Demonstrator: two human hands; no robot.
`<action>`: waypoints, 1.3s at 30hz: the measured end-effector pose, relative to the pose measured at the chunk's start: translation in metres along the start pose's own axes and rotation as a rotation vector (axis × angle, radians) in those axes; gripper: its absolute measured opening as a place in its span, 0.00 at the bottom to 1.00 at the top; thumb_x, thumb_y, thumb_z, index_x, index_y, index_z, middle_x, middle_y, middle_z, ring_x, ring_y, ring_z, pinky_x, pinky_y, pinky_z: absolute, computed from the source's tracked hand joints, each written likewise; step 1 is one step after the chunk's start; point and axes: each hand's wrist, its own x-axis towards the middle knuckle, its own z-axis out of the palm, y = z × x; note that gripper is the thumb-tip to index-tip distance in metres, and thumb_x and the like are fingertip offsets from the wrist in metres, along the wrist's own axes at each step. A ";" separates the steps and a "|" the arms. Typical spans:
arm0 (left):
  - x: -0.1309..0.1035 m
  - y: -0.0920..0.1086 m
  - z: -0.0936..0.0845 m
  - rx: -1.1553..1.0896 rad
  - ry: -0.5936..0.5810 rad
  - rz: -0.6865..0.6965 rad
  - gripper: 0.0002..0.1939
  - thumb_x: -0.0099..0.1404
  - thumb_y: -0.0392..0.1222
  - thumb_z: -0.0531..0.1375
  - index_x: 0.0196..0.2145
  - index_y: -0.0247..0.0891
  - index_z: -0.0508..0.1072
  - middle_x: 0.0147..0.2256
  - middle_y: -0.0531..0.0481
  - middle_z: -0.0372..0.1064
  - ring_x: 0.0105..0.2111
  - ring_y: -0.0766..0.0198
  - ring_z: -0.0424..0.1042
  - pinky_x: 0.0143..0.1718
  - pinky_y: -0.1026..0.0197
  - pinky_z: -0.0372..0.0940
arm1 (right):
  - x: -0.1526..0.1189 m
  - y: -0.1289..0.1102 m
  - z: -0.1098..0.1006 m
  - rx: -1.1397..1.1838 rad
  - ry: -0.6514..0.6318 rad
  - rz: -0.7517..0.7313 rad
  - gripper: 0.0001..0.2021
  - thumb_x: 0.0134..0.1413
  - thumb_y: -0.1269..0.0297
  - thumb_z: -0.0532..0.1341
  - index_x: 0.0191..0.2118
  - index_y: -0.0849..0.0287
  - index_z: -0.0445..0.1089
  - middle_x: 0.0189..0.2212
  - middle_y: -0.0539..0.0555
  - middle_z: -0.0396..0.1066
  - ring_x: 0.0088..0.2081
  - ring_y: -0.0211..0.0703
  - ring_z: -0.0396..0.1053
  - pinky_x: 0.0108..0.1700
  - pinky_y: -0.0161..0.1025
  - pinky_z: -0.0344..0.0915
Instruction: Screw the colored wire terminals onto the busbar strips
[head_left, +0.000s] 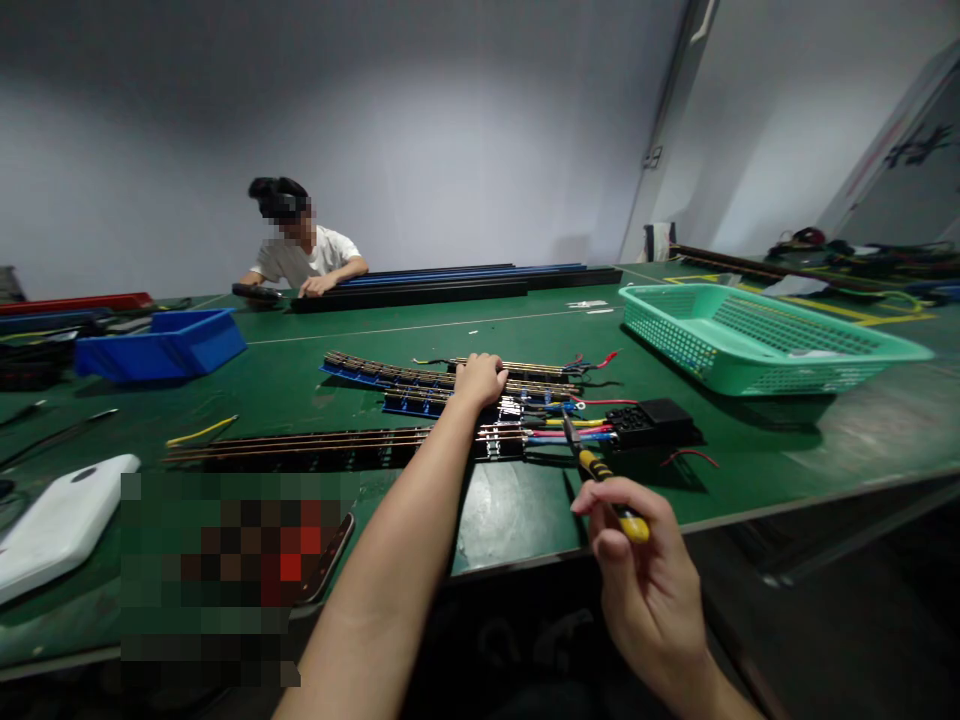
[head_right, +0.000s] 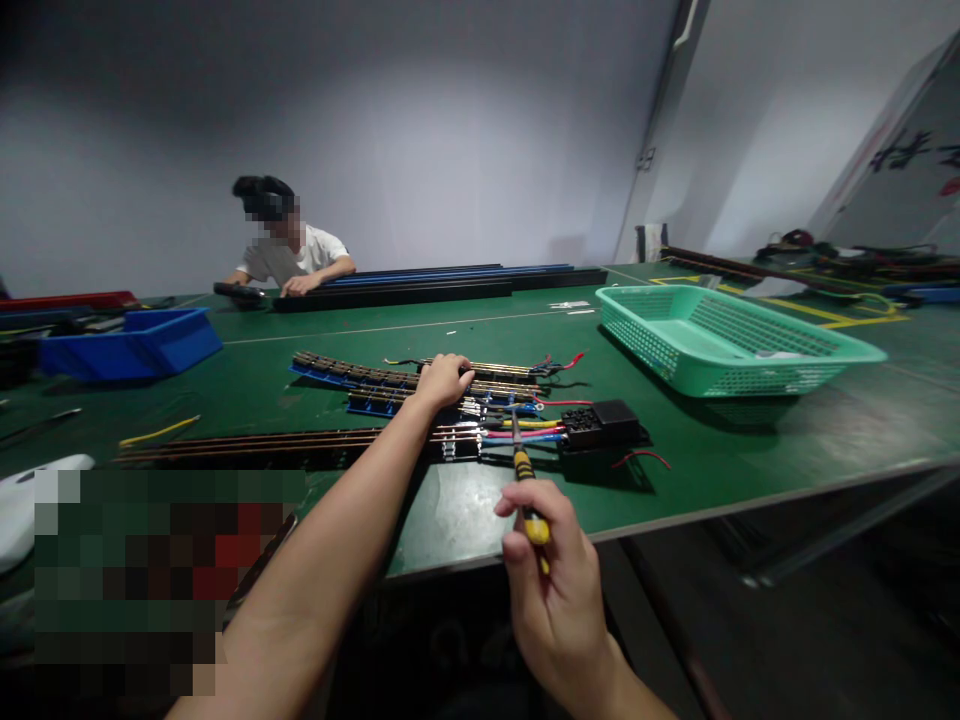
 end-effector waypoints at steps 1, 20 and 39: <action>0.000 0.000 0.000 -0.001 -0.002 -0.001 0.15 0.73 0.48 0.53 0.49 0.43 0.75 0.54 0.45 0.73 0.55 0.51 0.65 0.54 0.48 0.63 | 0.006 0.003 0.001 0.024 0.010 0.034 0.10 0.69 0.58 0.56 0.52 0.51 0.65 0.38 0.52 0.69 0.30 0.35 0.66 0.33 0.32 0.66; 0.000 -0.001 0.000 -0.001 0.001 -0.004 0.14 0.72 0.48 0.55 0.49 0.44 0.76 0.54 0.45 0.73 0.55 0.51 0.65 0.54 0.49 0.62 | 0.065 0.041 0.018 -0.147 -0.421 0.158 0.07 0.60 0.57 0.62 0.35 0.54 0.72 0.24 0.50 0.71 0.24 0.37 0.64 0.29 0.34 0.59; 0.000 0.000 -0.001 0.011 -0.002 -0.010 0.14 0.74 0.41 0.50 0.46 0.44 0.76 0.52 0.46 0.74 0.53 0.52 0.66 0.52 0.48 0.63 | 0.093 0.038 -0.018 0.283 0.058 0.446 0.25 0.58 0.39 0.60 0.50 0.54 0.64 0.30 0.48 0.68 0.16 0.28 0.51 0.17 0.31 0.46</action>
